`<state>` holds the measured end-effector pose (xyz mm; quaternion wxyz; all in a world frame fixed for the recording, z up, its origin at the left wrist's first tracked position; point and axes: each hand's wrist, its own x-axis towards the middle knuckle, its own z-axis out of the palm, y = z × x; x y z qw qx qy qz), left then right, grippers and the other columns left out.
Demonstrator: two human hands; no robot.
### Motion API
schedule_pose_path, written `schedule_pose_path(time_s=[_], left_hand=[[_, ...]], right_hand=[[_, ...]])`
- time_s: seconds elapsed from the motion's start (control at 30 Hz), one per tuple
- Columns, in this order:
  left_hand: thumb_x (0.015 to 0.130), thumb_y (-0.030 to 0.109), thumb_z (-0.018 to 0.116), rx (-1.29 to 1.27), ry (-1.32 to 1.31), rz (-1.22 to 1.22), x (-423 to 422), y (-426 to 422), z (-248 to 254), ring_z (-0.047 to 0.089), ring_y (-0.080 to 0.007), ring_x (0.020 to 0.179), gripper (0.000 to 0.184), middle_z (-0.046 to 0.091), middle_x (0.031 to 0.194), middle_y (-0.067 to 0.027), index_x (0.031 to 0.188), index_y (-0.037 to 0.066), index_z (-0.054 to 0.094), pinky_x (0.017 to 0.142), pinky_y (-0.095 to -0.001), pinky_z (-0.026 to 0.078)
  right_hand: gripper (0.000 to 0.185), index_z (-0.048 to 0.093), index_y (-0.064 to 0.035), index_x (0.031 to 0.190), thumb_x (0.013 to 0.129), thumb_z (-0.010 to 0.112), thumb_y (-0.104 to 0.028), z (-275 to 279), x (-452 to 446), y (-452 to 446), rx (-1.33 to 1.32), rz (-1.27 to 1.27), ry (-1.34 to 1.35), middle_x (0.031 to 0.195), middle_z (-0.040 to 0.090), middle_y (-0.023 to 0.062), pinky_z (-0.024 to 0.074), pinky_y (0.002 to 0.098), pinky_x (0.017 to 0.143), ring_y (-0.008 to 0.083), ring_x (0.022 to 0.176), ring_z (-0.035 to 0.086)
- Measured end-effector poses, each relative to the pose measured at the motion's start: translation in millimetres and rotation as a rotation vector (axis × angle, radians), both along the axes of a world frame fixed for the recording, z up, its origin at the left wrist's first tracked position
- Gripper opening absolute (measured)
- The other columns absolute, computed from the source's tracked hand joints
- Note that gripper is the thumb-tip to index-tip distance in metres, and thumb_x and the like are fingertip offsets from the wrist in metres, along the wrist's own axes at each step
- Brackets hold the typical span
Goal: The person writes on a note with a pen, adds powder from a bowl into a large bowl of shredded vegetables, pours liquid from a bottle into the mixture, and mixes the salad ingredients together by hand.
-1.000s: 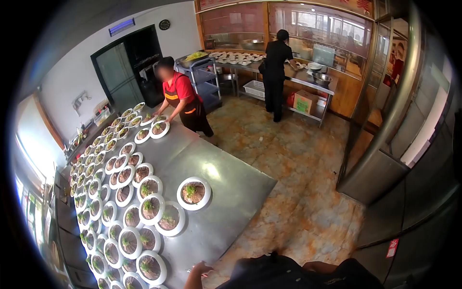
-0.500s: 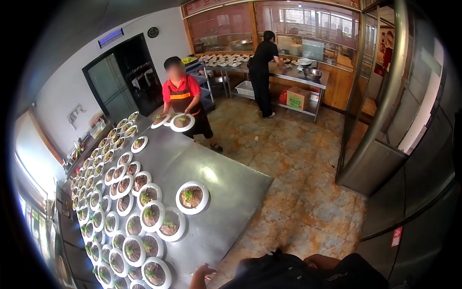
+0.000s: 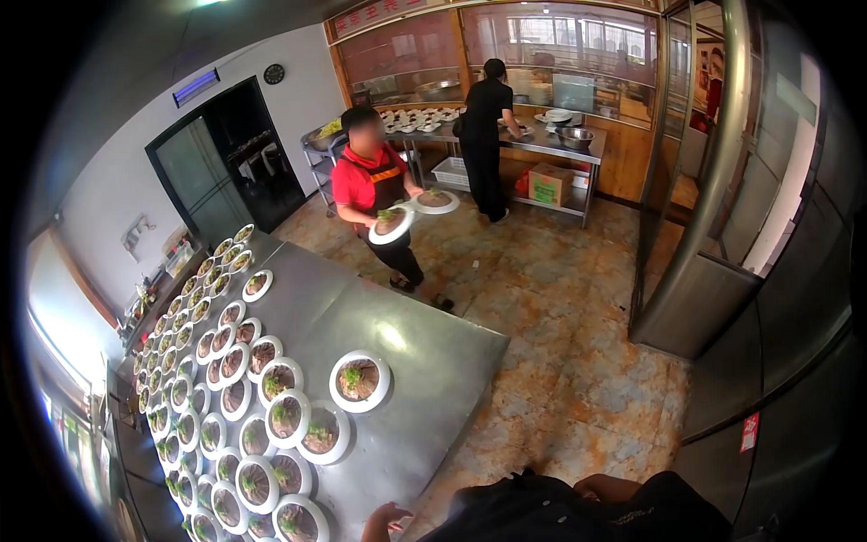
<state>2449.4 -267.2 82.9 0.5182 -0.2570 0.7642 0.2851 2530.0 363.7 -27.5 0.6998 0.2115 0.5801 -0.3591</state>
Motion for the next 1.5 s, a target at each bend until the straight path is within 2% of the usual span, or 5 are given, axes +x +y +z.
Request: schedule_pose_path(time_s=[0.1, 0.3, 0.97, 1.27, 1.5], left_hand=[[0.077, 0.036, 0.083, -0.009, 0.027, 0.008, 2.2, -0.2, -2.6, 0.074, -0.0291, 0.079, 0.087, 0.059, 0.126, -0.0212, 0.141, -0.001, 0.038, 0.06, -0.0359, 0.059], [0.072, 0.035, 0.086, 0.003, 0.032, 0.054, 4.4, 0.2, -2.6, 0.075, -0.0306, 0.083, 0.096, 0.052, 0.14, -0.0246, 0.145, -0.005, 0.037, 0.057, -0.0347, 0.06], [0.074, 0.04, 0.084, -0.015, 0.034, 0.014, 3.7, 4.5, 5.9, 0.075, -0.0304, 0.088, 0.094, 0.057, 0.134, -0.0238, 0.144, -0.004, 0.038, 0.059, -0.036, 0.056], [0.072, 0.037, 0.086, -0.015, 0.07, 0.055, 8.0, 5.9, 6.3, 0.075, -0.0319, 0.084, 0.101, 0.055, 0.137, -0.0245, 0.148, -0.003, 0.034, 0.056, -0.0365, 0.058], [0.071, 0.038, 0.087, -0.02, 0.071, 0.045, 9.0, 6.0, 3.9, 0.075, -0.0322, 0.082, 0.102, 0.055, 0.136, -0.0264, 0.147, -0.004, 0.034, 0.056, -0.0374, 0.058]], right_hand=[[0.028, 0.051, -0.0162, 0.066, 0.089, 0.058, -0.031, 6.3, -1.0, -1.7, 0.01, -0.01, -0.009, 0.052, 0.044, 0.0053, 0.0394, 0.0397, 0.048, 0.021, 0.043, 0.043], [0.029, 0.051, -0.017, 0.066, 0.09, 0.057, -0.031, 11.9, 0.3, -0.7, -0.004, 0.018, 0.037, 0.053, 0.042, 0.0041, 0.0377, 0.0393, 0.048, 0.0214, 0.043, 0.04], [0.014, 0.06, -0.0175, 0.081, 0.089, 0.059, -0.028, -15.5, -2.4, 2.5, -0.023, 0.004, -0.048, 0.062, 0.051, 0.0035, 0.0424, 0.0375, 0.05, 0.0186, 0.047, 0.044], [0.017, 0.066, -0.018, 0.094, 0.089, 0.061, -0.034, 9.3, -5.1, -4.1, -0.003, 0.016, -0.02, 0.077, 0.067, 0.0056, 0.0487, 0.0388, 0.053, 0.0212, 0.056, 0.058], [0.019, 0.068, -0.0176, 0.098, 0.091, 0.06, -0.034, -11.1, -4.9, 3.0, -0.012, 0.036, -0.053, 0.078, 0.067, 0.0064, 0.0503, 0.04, 0.054, 0.0218, 0.056, 0.058]])
